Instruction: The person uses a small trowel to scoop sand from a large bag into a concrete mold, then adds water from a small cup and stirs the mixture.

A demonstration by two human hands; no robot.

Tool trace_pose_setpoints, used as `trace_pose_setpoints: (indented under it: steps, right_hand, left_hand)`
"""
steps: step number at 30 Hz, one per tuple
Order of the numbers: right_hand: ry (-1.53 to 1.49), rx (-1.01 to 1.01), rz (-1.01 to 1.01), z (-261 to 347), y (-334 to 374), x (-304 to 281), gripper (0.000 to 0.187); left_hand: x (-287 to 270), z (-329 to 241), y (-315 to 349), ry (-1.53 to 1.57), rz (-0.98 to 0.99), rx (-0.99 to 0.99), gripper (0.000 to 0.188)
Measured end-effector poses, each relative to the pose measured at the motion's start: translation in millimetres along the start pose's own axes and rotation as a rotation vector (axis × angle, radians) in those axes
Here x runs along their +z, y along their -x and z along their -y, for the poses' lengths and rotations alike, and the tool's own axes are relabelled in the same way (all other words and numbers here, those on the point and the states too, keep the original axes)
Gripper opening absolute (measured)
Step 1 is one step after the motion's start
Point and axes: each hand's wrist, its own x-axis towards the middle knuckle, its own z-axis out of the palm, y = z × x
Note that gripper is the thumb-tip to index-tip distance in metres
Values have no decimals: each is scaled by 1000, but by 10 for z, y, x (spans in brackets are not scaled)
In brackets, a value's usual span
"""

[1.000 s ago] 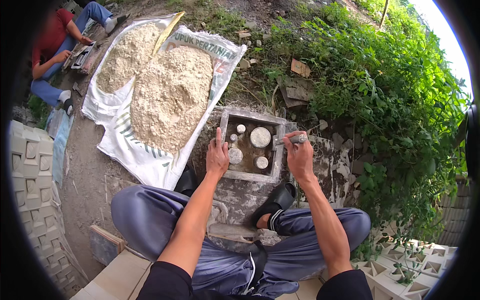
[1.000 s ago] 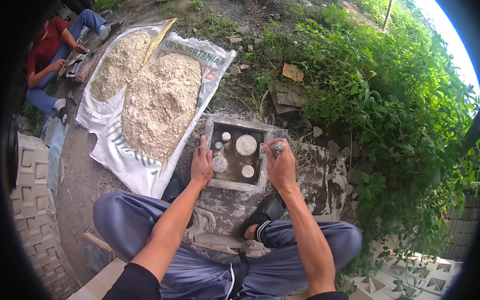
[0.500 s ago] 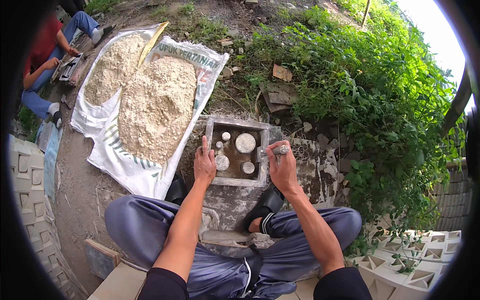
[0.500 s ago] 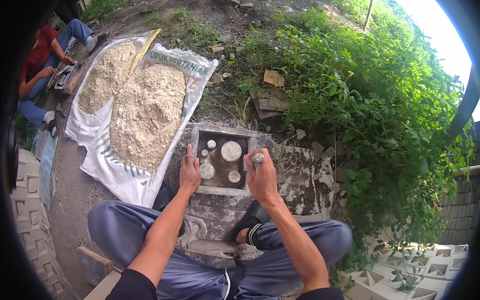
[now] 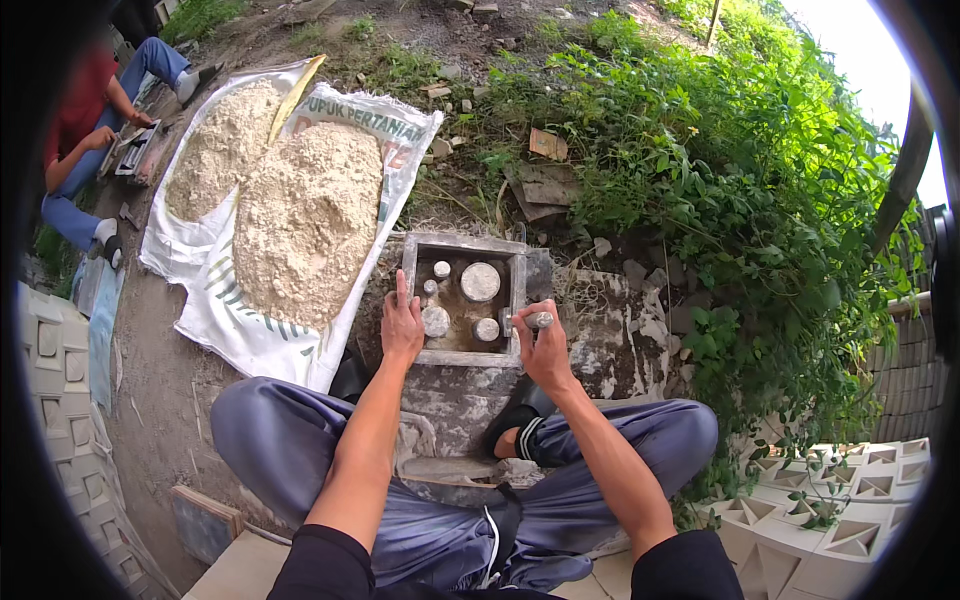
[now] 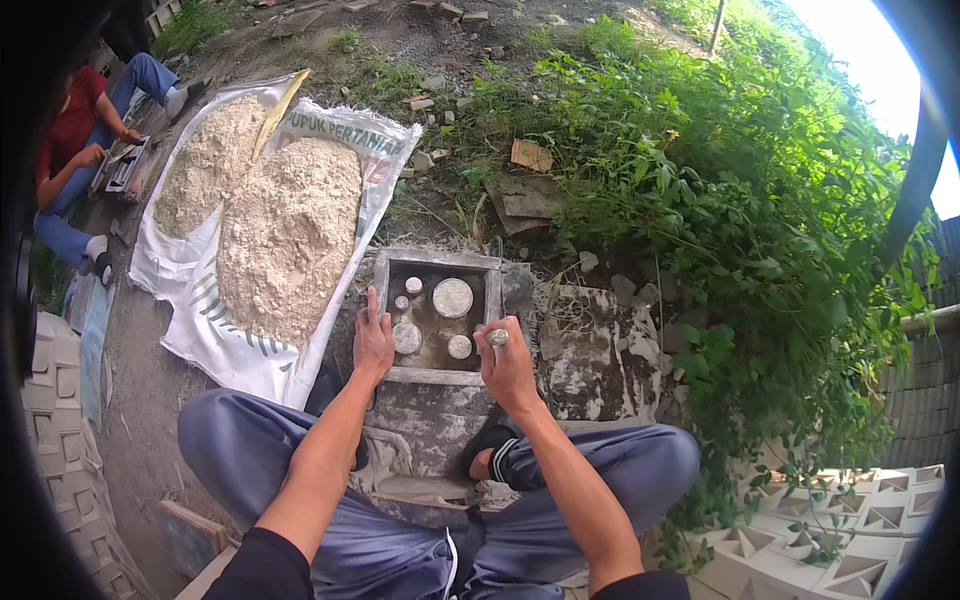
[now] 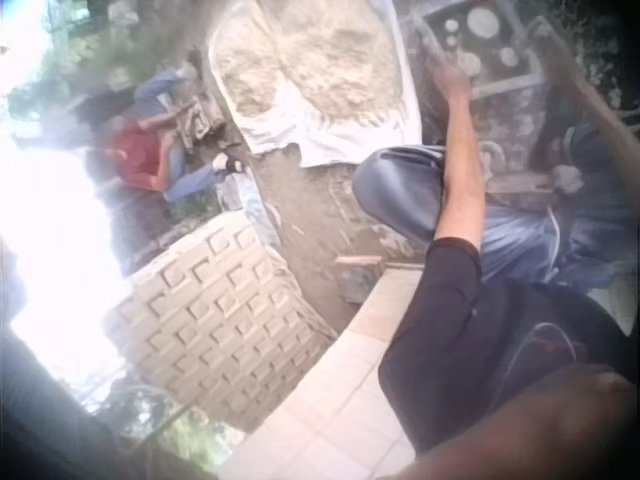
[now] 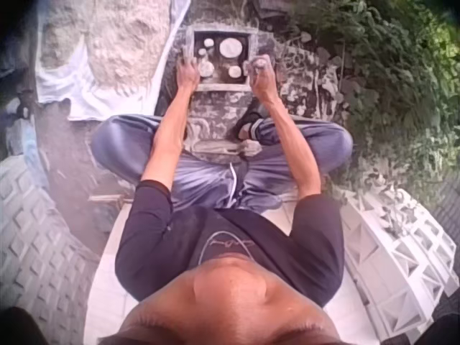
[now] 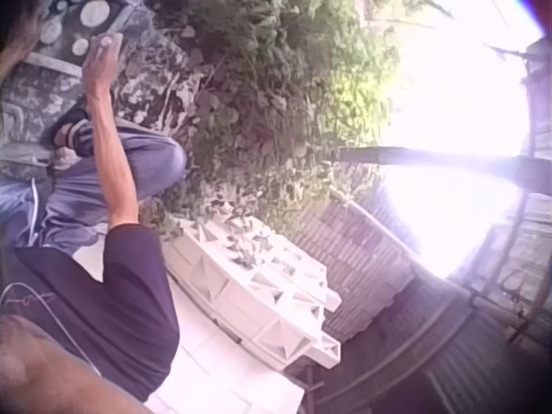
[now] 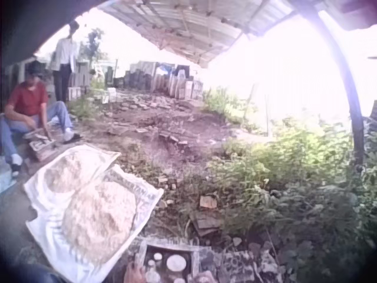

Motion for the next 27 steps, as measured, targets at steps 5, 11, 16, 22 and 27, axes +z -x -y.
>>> trace_pose_setpoints:
  steps: [5,11,16,22,27]
  right_hand:
    - [-39,150,35,140,-68,-41,12]
    - [37,26,-24,-75,39,28,12]
    - [-7,238,68,267,-111,-100,12]
    - [28,108,15,15,-59,18,11]
    - [-50,261,-8,152,-275,-95,13]
  left_hand:
    - [7,37,10,-61,-7,-11,64]
    - [-5,-37,10,-5,-19,6,64]
    - [-13,6,6,-24,-17,-13,63]
    - [-33,-76,-11,18,31,-16,61]
    - [-33,-23,-26,-6,5,10,63]
